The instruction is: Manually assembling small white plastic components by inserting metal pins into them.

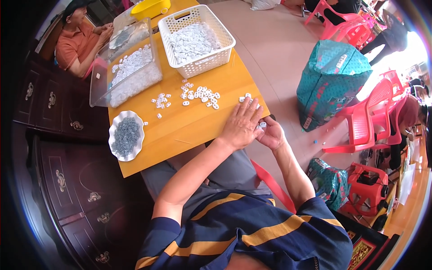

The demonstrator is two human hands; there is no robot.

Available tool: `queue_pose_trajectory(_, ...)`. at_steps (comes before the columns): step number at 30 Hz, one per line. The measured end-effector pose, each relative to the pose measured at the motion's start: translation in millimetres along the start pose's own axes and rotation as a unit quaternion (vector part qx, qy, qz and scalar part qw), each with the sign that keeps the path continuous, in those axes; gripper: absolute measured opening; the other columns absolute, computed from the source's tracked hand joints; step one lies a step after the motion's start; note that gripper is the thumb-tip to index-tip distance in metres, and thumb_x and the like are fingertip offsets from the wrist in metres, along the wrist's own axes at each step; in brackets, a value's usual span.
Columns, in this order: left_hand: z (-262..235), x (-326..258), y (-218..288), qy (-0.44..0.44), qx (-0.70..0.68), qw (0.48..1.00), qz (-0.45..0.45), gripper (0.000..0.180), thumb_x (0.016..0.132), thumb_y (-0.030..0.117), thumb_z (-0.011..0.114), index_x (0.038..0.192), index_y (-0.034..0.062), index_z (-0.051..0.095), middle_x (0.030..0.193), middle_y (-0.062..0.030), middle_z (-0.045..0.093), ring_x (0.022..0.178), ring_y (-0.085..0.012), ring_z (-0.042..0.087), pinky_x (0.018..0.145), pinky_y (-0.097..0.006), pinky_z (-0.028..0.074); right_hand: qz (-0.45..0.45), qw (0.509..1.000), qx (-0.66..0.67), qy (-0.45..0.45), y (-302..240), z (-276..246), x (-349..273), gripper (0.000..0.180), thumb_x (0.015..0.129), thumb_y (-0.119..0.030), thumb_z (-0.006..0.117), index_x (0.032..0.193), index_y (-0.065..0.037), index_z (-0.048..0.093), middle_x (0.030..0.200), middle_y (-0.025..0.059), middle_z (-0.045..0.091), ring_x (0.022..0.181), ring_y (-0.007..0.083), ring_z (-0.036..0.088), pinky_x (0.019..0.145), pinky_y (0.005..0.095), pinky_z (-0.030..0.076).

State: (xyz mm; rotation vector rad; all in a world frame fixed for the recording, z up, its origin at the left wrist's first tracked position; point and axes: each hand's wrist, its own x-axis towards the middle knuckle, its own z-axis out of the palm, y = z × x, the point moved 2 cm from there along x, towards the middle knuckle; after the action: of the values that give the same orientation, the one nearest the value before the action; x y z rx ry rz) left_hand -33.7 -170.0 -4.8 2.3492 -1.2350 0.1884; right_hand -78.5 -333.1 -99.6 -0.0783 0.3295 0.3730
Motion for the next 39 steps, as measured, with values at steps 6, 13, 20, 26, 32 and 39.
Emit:
queue_pose_trajectory(6,3,-5,6,-0.011,-0.037,0.999,-0.001,0.073,0.087,0.03,0.076,0.146,-0.0013,0.049,0.157,-0.0222,0.04,0.149,-0.043,0.034,0.121,-0.052,0.032,-0.011,1.0,0.004,-0.003,2,2,1,0.049,0.113,-0.035,0.031,0.136,0.003,0.052,0.132,0.0178,0.062,0.125,0.0346,0.059,0.111,0.0529,0.045)
queue_pose_trajectory(13,13,-28,38,-0.016,-0.07,0.993,0.097,0.064,0.09,0.026,0.071,0.142,-0.0059,0.053,0.153,-0.0261,0.045,0.147,-0.0418,0.038,0.122,-0.049,0.031,0.008,0.997,-0.01,-0.079,7,-5,2,0.043,0.111,-0.03,0.041,0.14,-0.001,0.054,0.143,0.0186,0.058,0.134,0.0338,0.055,0.117,0.051,0.042)
queue_pose_trajectory(20,-10,10,2,0.032,-0.006,0.999,0.002,0.069,0.095,0.036,0.066,0.15,0.001,0.047,0.159,-0.0239,0.039,0.149,-0.0433,0.034,0.122,-0.053,0.03,0.047,0.998,0.04,-0.023,11,-14,-2,0.032,0.109,-0.029,0.047,0.124,-0.004,0.061,0.126,0.0134,0.067,0.12,0.0294,0.064,0.11,0.0496,0.05)
queue_pose_trajectory(26,6,6,-20,-0.009,-0.007,0.999,-0.049,0.078,0.093,0.042,0.068,0.152,-0.0014,0.042,0.161,-0.0238,0.036,0.15,-0.0439,0.031,0.123,-0.054,0.028,0.021,0.995,-0.026,0.093,24,4,-4,0.034,0.11,-0.031,0.046,0.12,-0.003,0.061,0.122,0.011,0.068,0.118,0.0297,0.064,0.109,0.0518,0.049)
queue_pose_trajectory(32,11,-21,10,-0.011,-0.053,0.999,-0.001,0.082,0.086,0.036,0.074,0.149,-0.0066,0.043,0.158,-0.0257,0.039,0.149,-0.0433,0.034,0.123,-0.052,0.029,0.022,0.999,0.023,0.024,21,-5,4,0.04,0.11,-0.03,0.043,0.136,-0.004,0.058,0.137,0.013,0.064,0.128,0.0325,0.06,0.115,0.0518,0.044)
queue_pose_trajectory(39,2,-54,42,0.028,-0.104,0.994,0.035,0.069,0.089,0.026,0.072,0.145,-0.0064,0.05,0.15,-0.0255,0.05,0.143,-0.0405,0.045,0.121,-0.048,0.036,0.041,0.999,0.017,-0.032,37,-13,-9,0.032,0.108,-0.025,0.048,0.122,-0.001,0.063,0.125,0.018,0.067,0.122,0.0316,0.064,0.106,0.048,0.052)
